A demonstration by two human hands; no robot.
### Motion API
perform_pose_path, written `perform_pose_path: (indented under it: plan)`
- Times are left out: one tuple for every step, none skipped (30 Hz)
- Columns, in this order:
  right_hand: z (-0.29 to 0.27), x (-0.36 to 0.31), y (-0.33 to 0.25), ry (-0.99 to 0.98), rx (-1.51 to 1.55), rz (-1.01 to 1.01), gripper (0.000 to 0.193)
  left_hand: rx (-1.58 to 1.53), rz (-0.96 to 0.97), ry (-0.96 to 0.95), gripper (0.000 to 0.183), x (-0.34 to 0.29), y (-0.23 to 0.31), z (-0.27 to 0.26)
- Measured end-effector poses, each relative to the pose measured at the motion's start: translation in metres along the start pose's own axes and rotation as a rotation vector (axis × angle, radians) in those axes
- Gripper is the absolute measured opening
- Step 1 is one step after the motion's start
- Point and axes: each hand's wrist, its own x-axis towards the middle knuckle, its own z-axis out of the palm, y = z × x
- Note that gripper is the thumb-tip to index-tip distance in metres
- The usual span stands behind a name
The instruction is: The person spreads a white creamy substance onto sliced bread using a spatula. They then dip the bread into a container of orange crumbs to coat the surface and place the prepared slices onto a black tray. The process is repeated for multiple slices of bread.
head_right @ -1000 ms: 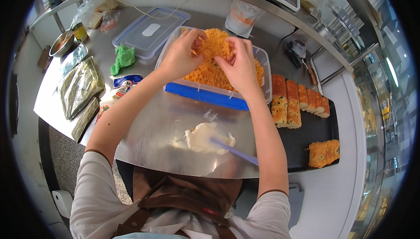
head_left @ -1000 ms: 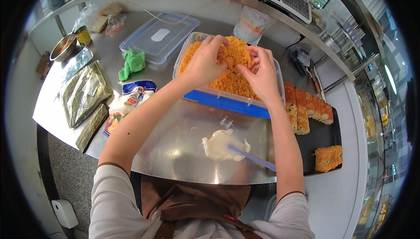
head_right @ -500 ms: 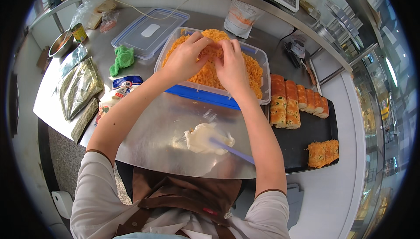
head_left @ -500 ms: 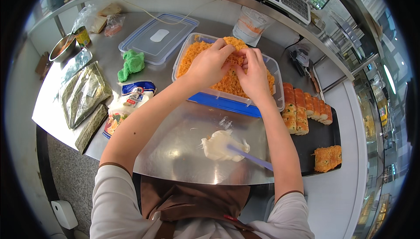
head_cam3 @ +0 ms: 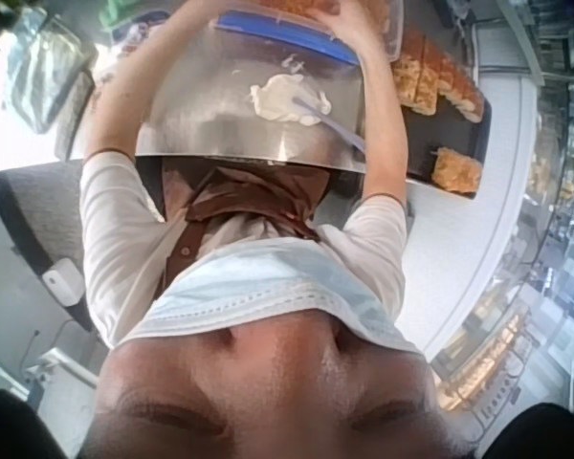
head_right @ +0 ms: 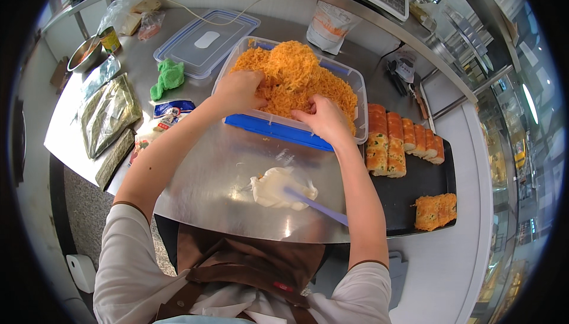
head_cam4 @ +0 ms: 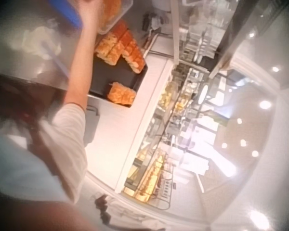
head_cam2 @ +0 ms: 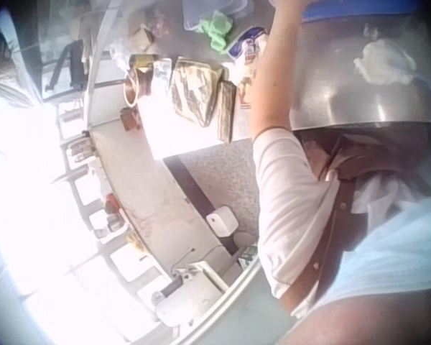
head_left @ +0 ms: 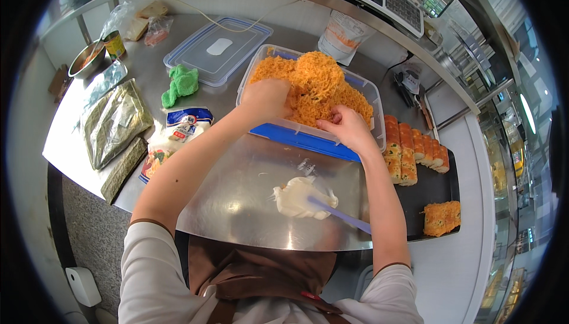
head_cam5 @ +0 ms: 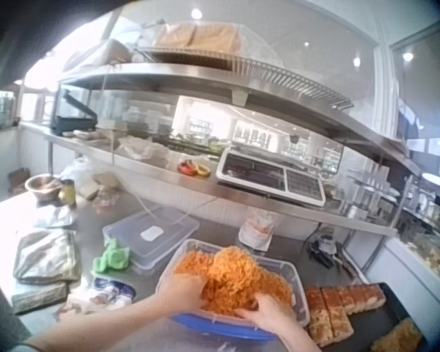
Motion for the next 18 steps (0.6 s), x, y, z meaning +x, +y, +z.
perform_pose_path:
  plan:
    - [0.001,0.005,0.004,-0.029,0.059,-0.001,0.037,0.027,-0.009,-0.014,0.029,0.002,0.003,0.002]
    - [0.002,0.012,0.011,-0.058,0.119,-0.001,0.037,-0.028,0.001,-0.004,0.027,0.002,0.002,0.002]
    - [0.001,0.014,0.016,-0.087,0.178,-0.002,0.038,-0.082,0.012,0.006,0.026,0.002,0.001,0.002]
    - [-0.002,0.013,0.018,-0.032,0.199,-0.002,0.036,-0.135,0.02,0.017,0.025,0.0,0.003,-0.006]
    - [-0.005,0.01,0.021,0.024,0.219,-0.002,0.035,-0.189,-0.002,0.054,0.025,-0.003,0.006,-0.013]
    - [-0.009,0.008,0.022,0.08,0.24,-0.001,0.033,-0.243,-0.023,0.092,0.025,-0.006,0.009,-0.021]
    - [-0.011,0.007,0.021,0.133,0.304,-0.029,0.031,-0.297,-0.048,0.128,0.025,-0.01,0.013,-0.028]
    - [-0.014,0.005,0.019,0.186,0.367,-0.056,0.029,-0.318,-0.023,0.223,0.025,-0.009,0.017,-0.028]
    - [-0.018,0.004,0.016,0.24,0.431,-0.083,0.027,-0.337,0.003,0.318,0.026,-0.006,0.021,-0.028]
    - [-0.022,0.002,0.003,0.285,0.488,-0.074,0.023,-0.359,0.028,0.408,0.026,-0.004,0.027,-0.026]
    - [-0.02,0.006,-0.004,0.32,0.466,-0.086,0.021,-0.347,0.032,0.425,0.026,-0.001,0.035,-0.025]
    - [-0.019,0.01,-0.01,0.355,0.443,-0.098,0.019,-0.335,0.036,0.441,0.026,0.003,0.043,-0.023]
    - [-0.018,0.016,-0.017,0.39,0.422,-0.118,0.018,-0.317,0.037,0.465,0.027,0.005,0.047,-0.025]
    - [-0.015,0.021,-0.021,0.379,0.452,-0.119,0.018,-0.306,0.054,0.502,0.026,0.007,0.048,-0.023]
    - [-0.016,0.021,-0.021,0.399,0.45,-0.125,0.018,-0.294,0.07,0.54,0.026,0.01,0.047,-0.018]
    - [-0.015,0.02,-0.02,0.416,0.449,-0.128,0.019,-0.284,0.086,0.574,0.025,0.011,0.047,-0.017]
    - [-0.015,0.019,-0.02,0.434,0.447,-0.131,0.02,-0.298,0.071,0.558,0.025,0.011,0.047,-0.018]
    - [-0.019,0.016,-0.019,0.484,0.472,-0.127,0.02,-0.312,0.057,0.543,0.024,0.01,0.046,-0.019]
